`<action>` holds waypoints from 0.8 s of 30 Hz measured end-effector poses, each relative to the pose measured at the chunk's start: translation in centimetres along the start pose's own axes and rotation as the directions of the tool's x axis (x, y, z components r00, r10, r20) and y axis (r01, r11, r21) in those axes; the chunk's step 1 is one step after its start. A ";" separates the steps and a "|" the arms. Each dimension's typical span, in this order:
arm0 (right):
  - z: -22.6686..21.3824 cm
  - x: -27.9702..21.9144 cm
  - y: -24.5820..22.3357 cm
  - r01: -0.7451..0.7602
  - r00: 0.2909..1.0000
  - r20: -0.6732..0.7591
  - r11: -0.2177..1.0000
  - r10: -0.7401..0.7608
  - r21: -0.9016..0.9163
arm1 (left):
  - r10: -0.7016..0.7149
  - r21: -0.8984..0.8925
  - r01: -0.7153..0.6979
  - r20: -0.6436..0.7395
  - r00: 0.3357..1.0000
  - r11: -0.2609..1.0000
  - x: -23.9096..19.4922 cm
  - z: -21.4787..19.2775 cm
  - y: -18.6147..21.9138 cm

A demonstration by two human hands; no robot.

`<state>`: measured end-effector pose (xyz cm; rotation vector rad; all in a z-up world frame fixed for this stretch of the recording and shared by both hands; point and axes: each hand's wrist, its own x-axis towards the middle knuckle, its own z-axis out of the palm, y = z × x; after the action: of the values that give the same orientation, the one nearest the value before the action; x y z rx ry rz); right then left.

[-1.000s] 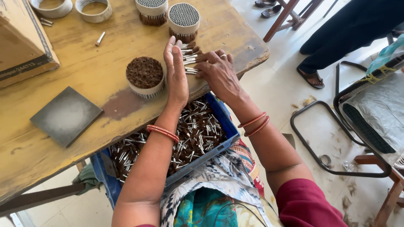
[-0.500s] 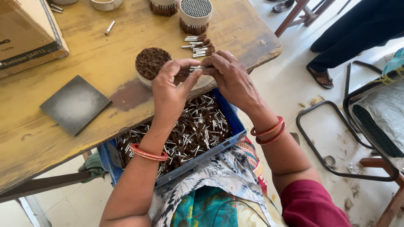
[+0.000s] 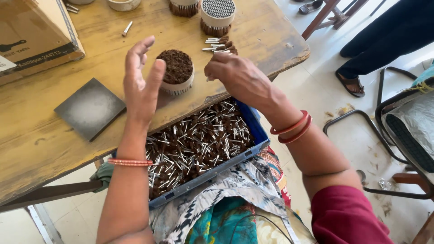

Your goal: The person sits at a workbench assembling brushes. They take clumps of brown bristle material, press and pull them through the perforated metal base of a brush, trim loose fibers, and place the finished brush into a bowl with completed brushes, repeating the process.

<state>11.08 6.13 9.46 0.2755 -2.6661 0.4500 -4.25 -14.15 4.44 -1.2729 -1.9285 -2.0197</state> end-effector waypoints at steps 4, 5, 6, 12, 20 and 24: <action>2.0 0.5 0.7 0.004 0.980 0.200 0.991 0.022 -0.132 | -0.091 0.066 0.081 0.168 0.982 0.995 0.4 1.2 -2.5; 2.0 0.5 1.1 -0.021 0.985 0.170 0.997 0.032 -0.068 | -0.090 0.144 0.062 0.200 0.976 0.988 0.6 1.5 -2.1; 2.1 0.1 1.4 -0.048 0.988 0.149 0.999 0.047 0.004 | -0.102 0.222 0.050 0.232 0.967 0.974 0.3 1.8 -1.6; 0.0 1.4 -0.9 -0.149 0.980 0.161 0.966 0.116 0.212 | -0.082 0.330 0.004 0.221 0.972 0.944 0.2 2.2 -3.2; 2.1 2.8 -1.7 0.135 0.991 -0.014 0.988 -0.134 0.072 | 0.015 0.263 -0.105 0.323 0.946 0.959 0.3 2.0 -2.2; 1.7 2.0 -2.2 0.118 0.991 0.058 0.993 -0.118 -0.010 | -0.112 0.289 0.023 0.294 0.949 0.957 0.1 1.9 -2.0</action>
<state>9.22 3.27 9.50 0.4461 -2.6893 0.3926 -4.52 -12.03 2.69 -1.5346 -2.3227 -1.5651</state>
